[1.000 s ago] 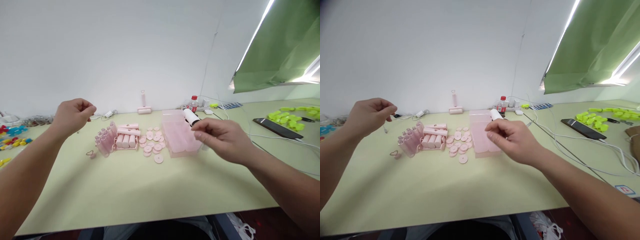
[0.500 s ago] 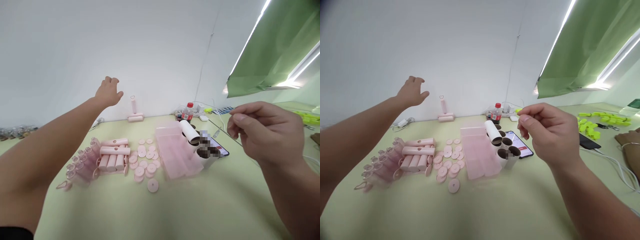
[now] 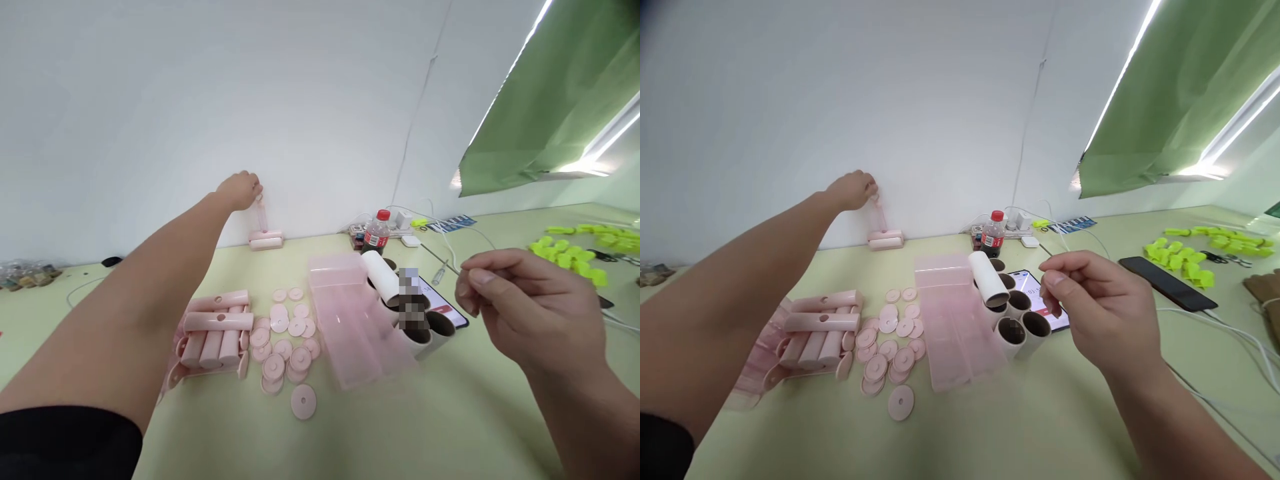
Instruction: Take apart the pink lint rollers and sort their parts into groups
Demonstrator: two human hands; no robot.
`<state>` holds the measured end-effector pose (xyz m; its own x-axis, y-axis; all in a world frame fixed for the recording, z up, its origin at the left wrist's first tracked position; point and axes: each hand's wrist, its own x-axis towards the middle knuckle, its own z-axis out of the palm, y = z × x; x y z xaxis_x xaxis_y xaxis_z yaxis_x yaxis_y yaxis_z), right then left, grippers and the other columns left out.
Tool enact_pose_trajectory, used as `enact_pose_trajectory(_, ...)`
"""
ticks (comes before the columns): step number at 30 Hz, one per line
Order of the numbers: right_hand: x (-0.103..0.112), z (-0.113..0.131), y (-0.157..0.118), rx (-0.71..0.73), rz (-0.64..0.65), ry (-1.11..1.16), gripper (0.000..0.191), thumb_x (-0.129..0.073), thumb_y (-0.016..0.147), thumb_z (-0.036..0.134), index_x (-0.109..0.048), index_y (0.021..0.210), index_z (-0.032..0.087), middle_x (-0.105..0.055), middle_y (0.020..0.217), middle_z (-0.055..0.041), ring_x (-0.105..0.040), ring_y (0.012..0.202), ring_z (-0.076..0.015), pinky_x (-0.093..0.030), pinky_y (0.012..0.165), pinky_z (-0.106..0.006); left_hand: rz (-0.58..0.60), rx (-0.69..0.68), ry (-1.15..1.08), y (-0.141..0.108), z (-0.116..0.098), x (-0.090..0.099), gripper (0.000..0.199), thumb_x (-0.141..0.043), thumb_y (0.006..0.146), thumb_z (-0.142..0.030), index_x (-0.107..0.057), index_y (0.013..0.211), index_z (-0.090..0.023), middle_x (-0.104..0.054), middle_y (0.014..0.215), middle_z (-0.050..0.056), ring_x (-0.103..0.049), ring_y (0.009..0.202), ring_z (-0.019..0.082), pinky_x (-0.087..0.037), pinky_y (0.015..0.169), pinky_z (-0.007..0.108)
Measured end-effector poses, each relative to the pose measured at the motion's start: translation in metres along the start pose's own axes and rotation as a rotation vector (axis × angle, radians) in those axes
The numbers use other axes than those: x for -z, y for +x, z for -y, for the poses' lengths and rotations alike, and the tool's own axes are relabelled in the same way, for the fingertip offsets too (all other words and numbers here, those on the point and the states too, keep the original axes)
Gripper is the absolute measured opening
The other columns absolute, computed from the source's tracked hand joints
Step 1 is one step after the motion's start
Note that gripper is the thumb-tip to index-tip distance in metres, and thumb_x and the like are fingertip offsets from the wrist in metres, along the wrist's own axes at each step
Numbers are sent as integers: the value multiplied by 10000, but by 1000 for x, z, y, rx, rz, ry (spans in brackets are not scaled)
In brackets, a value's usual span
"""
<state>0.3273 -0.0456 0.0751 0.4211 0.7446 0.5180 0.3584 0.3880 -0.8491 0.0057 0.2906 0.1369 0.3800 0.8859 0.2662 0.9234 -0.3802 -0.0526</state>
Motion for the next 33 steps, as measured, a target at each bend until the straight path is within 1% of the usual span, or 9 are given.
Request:
enact_pose_trajectory(4, -2, -4, -4, -31, 71, 36, 30, -715, 797, 248, -696, 816, 234, -584, 561, -2, -535, 510, -174, -407, 452, -313, 191, -3, -15, -7, -2, -7, 381, -426, 898, -420, -625, 1126, -187, -667, 1116, 164, -629, 914, 304, -456, 737, 364)
enact_pose_trajectory(8, -2, 0, -7, -28, 102, 77, 21, -701, 820, 254, -699, 829, 235, -582, 569, 2, -528, 511, -159, -411, 455, -298, 130, 11, 30, -16, -9, 4, 316, -439, 879, -406, -669, 971, -209, -694, 1043, 135, -639, 892, 314, -440, 694, 367)
enact_pose_trajectory(13, -4, 10, -12, -8, 154, 110, 52, -689, 838, 267, -679, 837, 216, -583, 572, 7, -531, 509, -145, -415, 450, -272, -168, 4, -87, -54, -13, 61, 270, -486, 880, -397, -676, 885, -206, -699, 852, 76, -638, 798, 255, -433, 666, 341)
enact_pose_trajectory(17, -25, 21, -17, -58, 354, 96, 137, -650, 866, 324, -649, 877, 188, -555, 582, 23, -510, 468, -110, -435, 433, -242, -439, -2, -365, -117, -24, 110, 282, -504, 910, -405, -665, 884, -175, -683, 745, 30, -598, 667, 156, -455, 642, 300)
enact_pose_trajectory(20, -56, 31, -24, -121, 516, 118, 363, -671, 845, 403, -595, 1122, 182, -637, 842, -40, -586, 572, -126, -498, 448, -250, -646, -53, -643, -170, -41, 124, 298, -523, 924, -449, -630, 861, -178, -672, 715, 6, -610, 608, 121, -467, 564, 266)
enact_pose_trajectory(23, -84, 41, -35, -79, 616, 237, 602, -727, 789, 473, -498, 1272, 195, -617, 1140, -116, -629, 736, -159, -537, 484, -265, -705, -48, -863, -218, -61, 120, 346, -539, 915, -543, -612, 852, -211, -664, 677, -16, -666, 636, 139, -490, 536, 263)
enact_pose_trajectory(28, -103, 63, -60, 27, 554, 419, 450, -737, 783, 497, -561, 1038, 171, -625, 895, -48, -602, 735, -162, -528, 512, -265, -734, 131, -1117, -283, -86, 93, 468, -430, 908, -676, -622, 1024, -266, -717, 806, 7, -722, 807, 207, -547, 580, 311)
enact_pose_trajectory(30, -105, 73, -68, 58, 609, 416, 460, -752, 772, 490, -564, 1051, 176, -630, 892, -39, -599, 719, -156, -536, 532, -275, -645, 129, -1221, -302, -92, 77, 540, -428, 881, -715, -644, 1068, -257, -733, 893, 38, -718, 892, 235, -574, 640, 338)
enact_pose_trajectory(33, -109, 86, -76, 95, 733, 343, 495, -784, 742, 482, -583, 1076, 177, -641, 909, -39, -588, 701, -148, -532, 553, -281, -465, -80, -1361, -324, -100, 51, 508, -628, 784, -672, -715, 988, -214, -744, 965, 77, -697, 973, 285, -583, 729, 378)
